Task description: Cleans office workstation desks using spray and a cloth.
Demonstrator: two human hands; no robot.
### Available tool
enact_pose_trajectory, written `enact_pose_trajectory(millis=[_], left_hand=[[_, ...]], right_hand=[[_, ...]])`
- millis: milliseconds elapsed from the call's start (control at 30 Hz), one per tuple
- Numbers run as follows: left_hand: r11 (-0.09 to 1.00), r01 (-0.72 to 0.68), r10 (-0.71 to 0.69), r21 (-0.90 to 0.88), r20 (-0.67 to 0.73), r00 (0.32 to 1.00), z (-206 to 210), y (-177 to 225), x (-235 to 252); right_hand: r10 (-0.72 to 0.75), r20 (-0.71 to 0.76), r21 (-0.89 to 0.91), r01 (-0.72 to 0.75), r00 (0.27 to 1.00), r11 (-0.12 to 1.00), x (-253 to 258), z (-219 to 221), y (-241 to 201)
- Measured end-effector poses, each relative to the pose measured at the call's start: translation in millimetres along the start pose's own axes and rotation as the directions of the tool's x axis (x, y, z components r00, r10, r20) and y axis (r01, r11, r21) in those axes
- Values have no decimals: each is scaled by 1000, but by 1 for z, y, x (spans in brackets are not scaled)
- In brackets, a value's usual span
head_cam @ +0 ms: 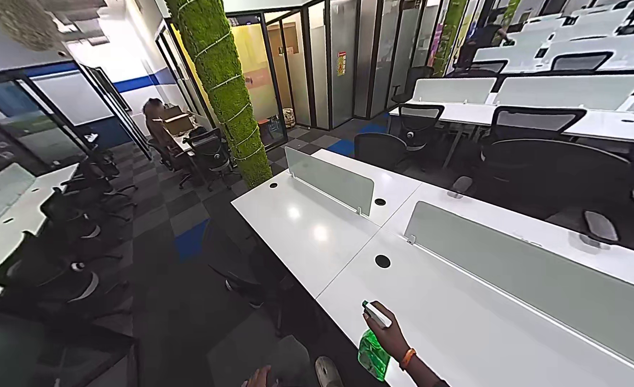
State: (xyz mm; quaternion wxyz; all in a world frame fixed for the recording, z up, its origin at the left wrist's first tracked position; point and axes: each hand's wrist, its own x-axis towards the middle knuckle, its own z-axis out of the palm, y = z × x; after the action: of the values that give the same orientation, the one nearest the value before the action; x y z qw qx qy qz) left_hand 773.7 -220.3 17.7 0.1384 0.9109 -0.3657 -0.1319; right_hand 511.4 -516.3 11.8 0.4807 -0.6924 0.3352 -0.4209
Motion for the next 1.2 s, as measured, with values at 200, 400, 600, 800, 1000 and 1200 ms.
enact_pose_trajectory(millis=[200, 400, 600, 800, 1000, 1200], left_hand=[[996, -88, 89, -20, 36, 995, -42, 29, 100], [989, -147, 145, -27, -59, 988, -72, 42, 193], [971, -236, 239, 43, -119, 964, -85, 46, 297], [940, -341, 341, -22, -29, 940, -86, 29, 404], [926, -366, 374, -97, 87, 923, -78, -20, 490], [952, -306, 297, 8, 211, 931, -82, -67, 538]], right_hand=[[59, 3, 6, -59, 998, 998, 68, 32, 29], [-47, 138, 26, 44, 989, 999, 115, 73, 29], [-12, 76, -44, 16, 997, 999, 113, 85, 28], [66, -163, -178, -95, 984, 979, 80, 88, 17], [97, -356, -228, -187, 929, 956, 43, 134, -15], [93, -452, -227, -215, 887, 950, 8, 189, -45]])
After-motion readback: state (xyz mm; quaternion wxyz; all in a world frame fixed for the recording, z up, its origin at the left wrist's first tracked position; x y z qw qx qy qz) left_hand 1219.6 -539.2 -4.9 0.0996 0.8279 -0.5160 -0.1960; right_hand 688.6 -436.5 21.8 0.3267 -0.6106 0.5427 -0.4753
